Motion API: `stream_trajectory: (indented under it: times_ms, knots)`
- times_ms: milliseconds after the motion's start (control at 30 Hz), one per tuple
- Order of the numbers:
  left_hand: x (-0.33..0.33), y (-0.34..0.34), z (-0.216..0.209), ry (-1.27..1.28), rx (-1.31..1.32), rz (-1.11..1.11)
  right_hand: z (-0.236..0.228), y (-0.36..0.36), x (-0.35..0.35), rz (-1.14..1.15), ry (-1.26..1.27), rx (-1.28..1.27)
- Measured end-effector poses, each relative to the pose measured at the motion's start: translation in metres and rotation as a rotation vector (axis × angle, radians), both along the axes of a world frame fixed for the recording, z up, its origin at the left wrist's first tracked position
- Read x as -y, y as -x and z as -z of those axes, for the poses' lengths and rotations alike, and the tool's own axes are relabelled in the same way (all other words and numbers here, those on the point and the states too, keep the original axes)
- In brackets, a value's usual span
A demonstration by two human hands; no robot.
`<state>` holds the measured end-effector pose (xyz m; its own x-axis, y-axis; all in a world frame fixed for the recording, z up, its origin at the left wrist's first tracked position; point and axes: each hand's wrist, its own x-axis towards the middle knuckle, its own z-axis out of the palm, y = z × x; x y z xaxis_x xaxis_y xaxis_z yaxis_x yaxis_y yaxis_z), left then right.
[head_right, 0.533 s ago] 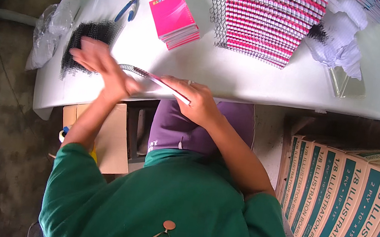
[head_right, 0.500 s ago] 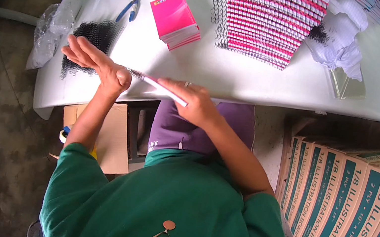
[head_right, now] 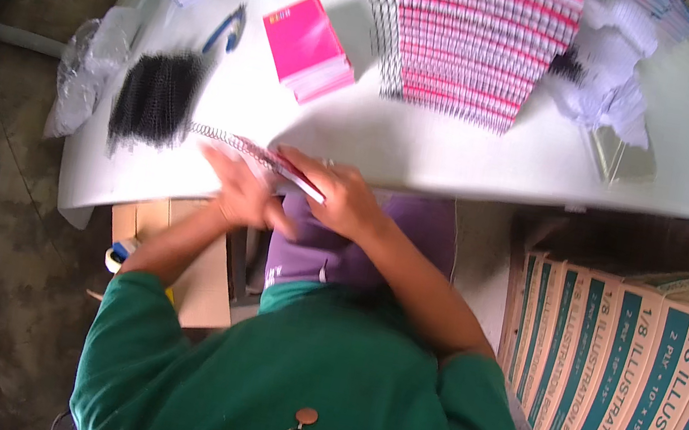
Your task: The person threads plastic spiral bindings into the pre-punched holes of small pink notebooks by hand and places the finished notebooks onto a stack on a table.
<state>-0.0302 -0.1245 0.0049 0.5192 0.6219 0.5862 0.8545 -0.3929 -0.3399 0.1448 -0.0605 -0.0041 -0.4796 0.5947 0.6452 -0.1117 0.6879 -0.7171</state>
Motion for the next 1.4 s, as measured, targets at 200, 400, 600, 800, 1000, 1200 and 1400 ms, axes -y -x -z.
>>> stream_trajectory:
  times_ms: [200, 400, 600, 800, 1000, 1200, 1400]
  knots:
    - [0.005, -0.013, 0.028, 0.191, 0.241, 0.034, -0.004, 0.006, -0.002, -0.041, 0.079, -0.076]
    - [-0.029, 0.01, 0.022, 0.057, 0.522, -0.012, 0.001, 0.007, -0.001, -0.036, 0.048, -0.035]
    - [-0.004, -0.038, 0.006, 0.21, 0.185, 0.107, -0.002, -0.002, -0.009, -0.057, 0.236, 0.061]
    - [-0.022, -0.056, -0.033, 0.417, 0.287, 0.014, 0.007, -0.002, -0.016, -0.088, 0.225, -0.062]
    - [-0.037, -0.05, -0.07, 0.476, 0.419, 0.042, -0.004, 0.002, -0.022, -0.022, 0.413, -0.033]
    - [-0.038, -0.057, -0.097, 0.464, 0.444, -0.07, -0.003, 0.006, -0.022, -0.114, 0.506, -0.094]
    - [-0.044, -0.049, -0.107, 0.688, 0.33, -0.092, -0.002, 0.007, -0.022, -0.124, 0.452, -0.076]
